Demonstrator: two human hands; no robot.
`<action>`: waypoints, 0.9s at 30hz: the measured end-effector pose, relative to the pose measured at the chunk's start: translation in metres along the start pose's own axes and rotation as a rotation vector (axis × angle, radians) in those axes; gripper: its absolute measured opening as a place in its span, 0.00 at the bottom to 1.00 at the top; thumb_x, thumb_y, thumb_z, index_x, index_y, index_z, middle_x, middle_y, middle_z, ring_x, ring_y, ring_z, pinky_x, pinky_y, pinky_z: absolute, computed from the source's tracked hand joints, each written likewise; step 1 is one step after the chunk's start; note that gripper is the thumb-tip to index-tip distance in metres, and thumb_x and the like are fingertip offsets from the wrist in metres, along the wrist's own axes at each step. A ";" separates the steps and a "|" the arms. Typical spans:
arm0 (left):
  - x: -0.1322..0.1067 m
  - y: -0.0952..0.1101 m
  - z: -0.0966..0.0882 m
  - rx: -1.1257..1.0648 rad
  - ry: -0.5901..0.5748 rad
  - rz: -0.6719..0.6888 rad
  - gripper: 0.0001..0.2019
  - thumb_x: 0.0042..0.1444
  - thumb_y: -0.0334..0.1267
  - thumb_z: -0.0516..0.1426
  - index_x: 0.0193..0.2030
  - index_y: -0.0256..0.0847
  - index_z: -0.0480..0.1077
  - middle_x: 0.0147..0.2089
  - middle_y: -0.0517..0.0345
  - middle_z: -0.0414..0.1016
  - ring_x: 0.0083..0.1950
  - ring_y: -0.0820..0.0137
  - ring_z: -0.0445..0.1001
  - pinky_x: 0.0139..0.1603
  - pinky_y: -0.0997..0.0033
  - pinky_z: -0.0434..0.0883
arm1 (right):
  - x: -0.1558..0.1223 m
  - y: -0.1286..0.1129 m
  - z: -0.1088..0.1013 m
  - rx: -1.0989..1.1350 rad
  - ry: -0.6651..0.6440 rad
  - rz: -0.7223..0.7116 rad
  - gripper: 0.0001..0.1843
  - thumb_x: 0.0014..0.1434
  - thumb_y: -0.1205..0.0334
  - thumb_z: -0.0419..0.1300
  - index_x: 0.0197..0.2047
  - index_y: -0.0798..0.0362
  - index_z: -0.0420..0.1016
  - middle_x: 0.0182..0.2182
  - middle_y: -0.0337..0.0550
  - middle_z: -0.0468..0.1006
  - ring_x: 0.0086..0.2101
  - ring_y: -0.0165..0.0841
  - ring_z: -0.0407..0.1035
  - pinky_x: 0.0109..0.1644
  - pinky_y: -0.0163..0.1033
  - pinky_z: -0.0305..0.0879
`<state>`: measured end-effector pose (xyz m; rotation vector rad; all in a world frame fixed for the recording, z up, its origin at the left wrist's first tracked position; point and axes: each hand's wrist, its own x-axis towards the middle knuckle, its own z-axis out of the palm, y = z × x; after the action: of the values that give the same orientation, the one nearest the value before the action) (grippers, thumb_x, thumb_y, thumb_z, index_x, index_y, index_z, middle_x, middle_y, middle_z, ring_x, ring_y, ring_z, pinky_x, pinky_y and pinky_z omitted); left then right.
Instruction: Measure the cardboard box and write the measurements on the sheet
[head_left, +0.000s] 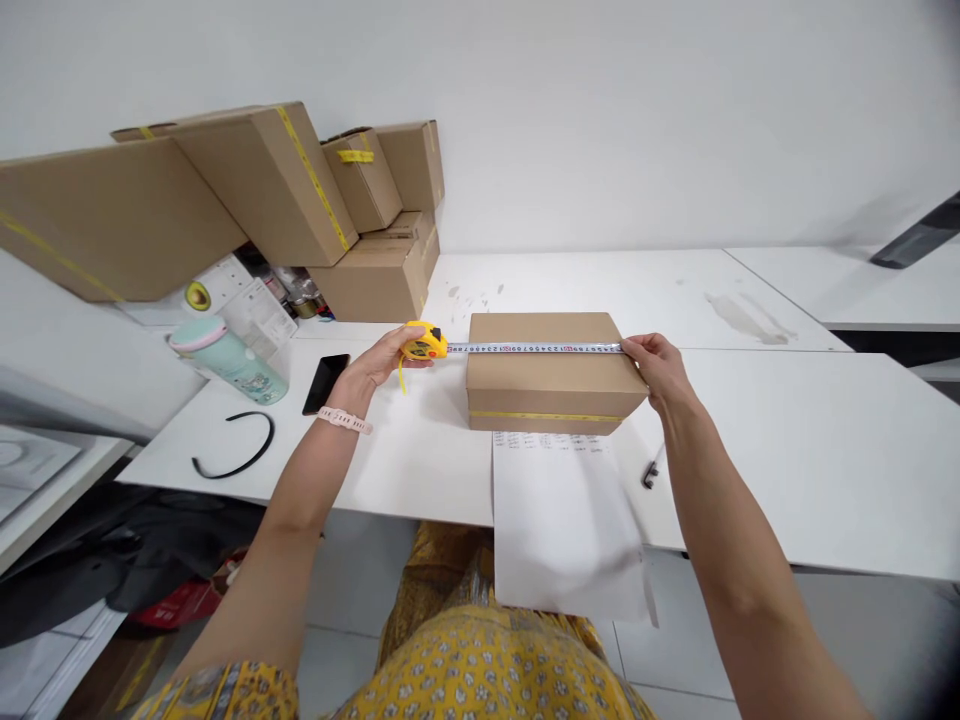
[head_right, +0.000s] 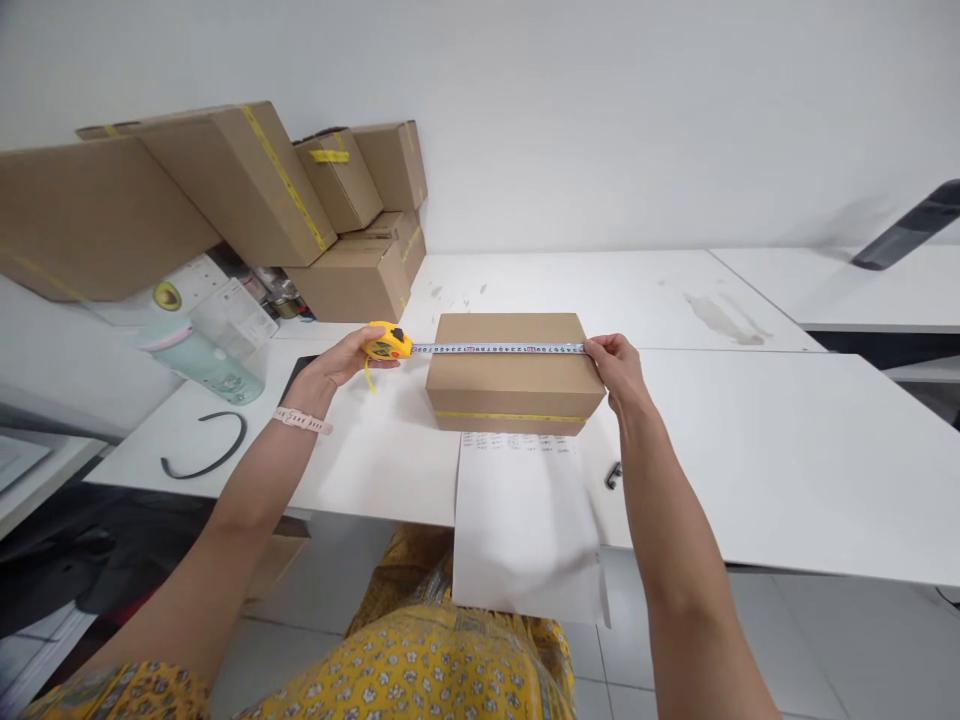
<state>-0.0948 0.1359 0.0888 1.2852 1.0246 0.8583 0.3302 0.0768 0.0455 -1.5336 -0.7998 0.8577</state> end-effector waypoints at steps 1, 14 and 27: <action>0.000 0.000 0.000 0.001 -0.001 0.000 0.18 0.52 0.51 0.66 0.45 0.42 0.81 0.47 0.48 0.85 0.50 0.56 0.82 0.47 0.58 0.81 | -0.001 0.000 0.000 -0.001 0.002 0.010 0.11 0.50 0.61 0.69 0.32 0.50 0.69 0.30 0.36 0.72 0.29 0.28 0.64 0.29 0.34 0.58; 0.002 -0.002 -0.013 0.019 0.002 -0.008 0.20 0.51 0.53 0.67 0.46 0.43 0.81 0.50 0.48 0.84 0.52 0.56 0.81 0.48 0.58 0.81 | -0.010 -0.004 0.000 -0.058 0.036 0.047 0.14 0.53 0.56 0.69 0.30 0.52 0.68 0.29 0.36 0.72 0.29 0.27 0.64 0.28 0.33 0.57; 0.001 -0.003 -0.013 0.010 0.030 -0.002 0.21 0.50 0.54 0.67 0.45 0.43 0.81 0.50 0.48 0.84 0.49 0.57 0.82 0.47 0.57 0.82 | -0.011 -0.004 -0.005 -0.211 0.056 0.013 0.22 0.53 0.50 0.69 0.20 0.50 0.63 0.21 0.38 0.68 0.26 0.30 0.59 0.26 0.36 0.55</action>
<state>-0.1067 0.1403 0.0856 1.2831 1.0546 0.8740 0.3291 0.0654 0.0509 -1.7425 -0.8611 0.7548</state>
